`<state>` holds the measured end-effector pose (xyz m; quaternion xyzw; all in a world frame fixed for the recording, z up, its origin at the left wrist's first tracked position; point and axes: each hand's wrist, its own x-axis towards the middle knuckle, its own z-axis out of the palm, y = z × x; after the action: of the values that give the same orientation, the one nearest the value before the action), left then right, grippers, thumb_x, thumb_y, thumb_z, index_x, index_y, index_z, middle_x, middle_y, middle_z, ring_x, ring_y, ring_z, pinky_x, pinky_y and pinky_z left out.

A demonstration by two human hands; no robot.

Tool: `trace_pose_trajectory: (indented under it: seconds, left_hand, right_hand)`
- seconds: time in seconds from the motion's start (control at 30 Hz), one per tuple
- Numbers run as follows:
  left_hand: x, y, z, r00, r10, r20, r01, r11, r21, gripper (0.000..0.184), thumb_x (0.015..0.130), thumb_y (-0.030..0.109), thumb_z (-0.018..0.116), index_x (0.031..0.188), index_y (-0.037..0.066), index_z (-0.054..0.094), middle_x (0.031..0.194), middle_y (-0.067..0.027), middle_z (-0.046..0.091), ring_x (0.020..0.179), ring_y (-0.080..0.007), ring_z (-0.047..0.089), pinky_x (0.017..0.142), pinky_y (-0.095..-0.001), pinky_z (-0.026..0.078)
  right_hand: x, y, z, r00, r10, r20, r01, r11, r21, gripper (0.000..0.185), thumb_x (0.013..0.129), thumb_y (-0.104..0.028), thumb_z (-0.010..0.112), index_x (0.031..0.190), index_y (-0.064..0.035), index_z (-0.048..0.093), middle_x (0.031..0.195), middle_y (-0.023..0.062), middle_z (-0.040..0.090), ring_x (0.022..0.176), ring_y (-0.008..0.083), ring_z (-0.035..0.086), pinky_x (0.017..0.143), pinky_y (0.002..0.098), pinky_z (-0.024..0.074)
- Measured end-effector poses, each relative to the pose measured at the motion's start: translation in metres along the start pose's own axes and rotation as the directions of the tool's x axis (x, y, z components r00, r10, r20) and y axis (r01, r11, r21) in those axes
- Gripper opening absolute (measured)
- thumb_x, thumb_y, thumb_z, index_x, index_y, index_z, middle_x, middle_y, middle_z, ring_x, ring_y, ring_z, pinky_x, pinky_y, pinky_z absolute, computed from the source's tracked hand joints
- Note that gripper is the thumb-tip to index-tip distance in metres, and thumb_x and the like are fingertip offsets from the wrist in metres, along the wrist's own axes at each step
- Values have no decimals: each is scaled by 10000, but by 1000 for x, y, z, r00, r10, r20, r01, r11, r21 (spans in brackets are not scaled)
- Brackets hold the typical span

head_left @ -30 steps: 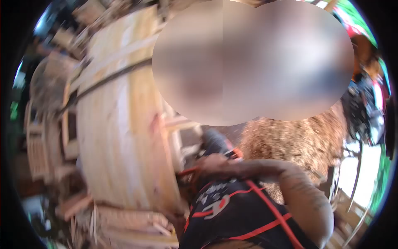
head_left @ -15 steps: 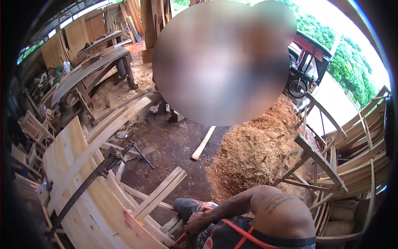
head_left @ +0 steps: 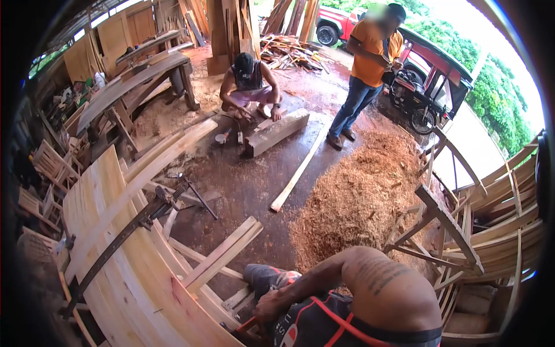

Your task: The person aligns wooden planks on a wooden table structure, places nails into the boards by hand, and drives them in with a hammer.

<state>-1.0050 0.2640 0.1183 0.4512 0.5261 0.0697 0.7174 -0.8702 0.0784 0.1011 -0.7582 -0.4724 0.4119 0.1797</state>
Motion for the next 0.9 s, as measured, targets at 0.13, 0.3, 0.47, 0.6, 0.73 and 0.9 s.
trace_pose_trajectory:
  seconds: [0.13, 0.3, 0.47, 0.6, 0.73, 0.9]
  left_hand:
    - [-7, 2, -25, 1000, -12, 7, 13, 998, -58, 732, 995, 664, 353, 1474, 116, 424, 1397, -79, 552, 1091, -190, 617, 744, -285, 518]
    - [-74, -2, -66, 890, 100, 446, 31, 960, -277, 734, 997, 668, 339, 1470, 115, 431, 1383, -75, 568, 1055, -174, 644, 688, -260, 544]
    - [-66, -54, -100, 961, -139, -241, 65, 955, -291, 717, 914, 765, 418, 1299, 175, 548, 934, -7, 650, 562, -190, 599, 431, -298, 441]
    - [-69, -31, -82, 925, -303, -230, 185, 886, -425, 741, 895, 788, 421, 1282, 170, 552, 894, -13, 643, 577, -203, 598, 423, -306, 405]
    - [-71, -32, -85, 904, -329, -273, 205, 894, -399, 761, 884, 807, 410, 1261, 163, 558, 841, -24, 629, 616, -214, 601, 444, -322, 416]
    - [-76, -26, -97, 936, -331, -117, 271, 893, -359, 741, 930, 763, 381, 1317, 148, 525, 962, -45, 624, 726, -197, 617, 512, -303, 457]
  right_hand:
    - [-9, 0, -16, 993, -73, 92, 84, 989, -119, 289, 874, -315, 635, 1104, -147, 687, 957, 142, 725, 863, 344, 709, 700, 447, 576]
    - [-18, -10, -17, 988, -129, 88, 137, 986, -90, 280, 939, -277, 538, 1153, -134, 650, 984, 123, 711, 873, 324, 708, 746, 468, 566]
    - [-1, -30, -71, 979, -83, 185, 135, 949, -286, 263, 966, -317, 528, 1081, -82, 556, 833, 154, 680, 735, 348, 697, 660, 504, 579]
    - [11, -4, -88, 990, -85, -111, 61, 978, -200, 270, 984, -331, 537, 1067, -75, 548, 847, 191, 673, 748, 376, 687, 663, 509, 561]
    - [15, -1, -91, 978, -27, -209, -7, 987, -159, 291, 963, -324, 572, 1139, -92, 559, 907, 161, 681, 798, 346, 689, 684, 435, 575]
    - [20, 2, -17, 997, -77, -22, 74, 990, -121, 341, 959, -364, 553, 1162, -89, 568, 931, 141, 686, 848, 317, 695, 690, 429, 586]
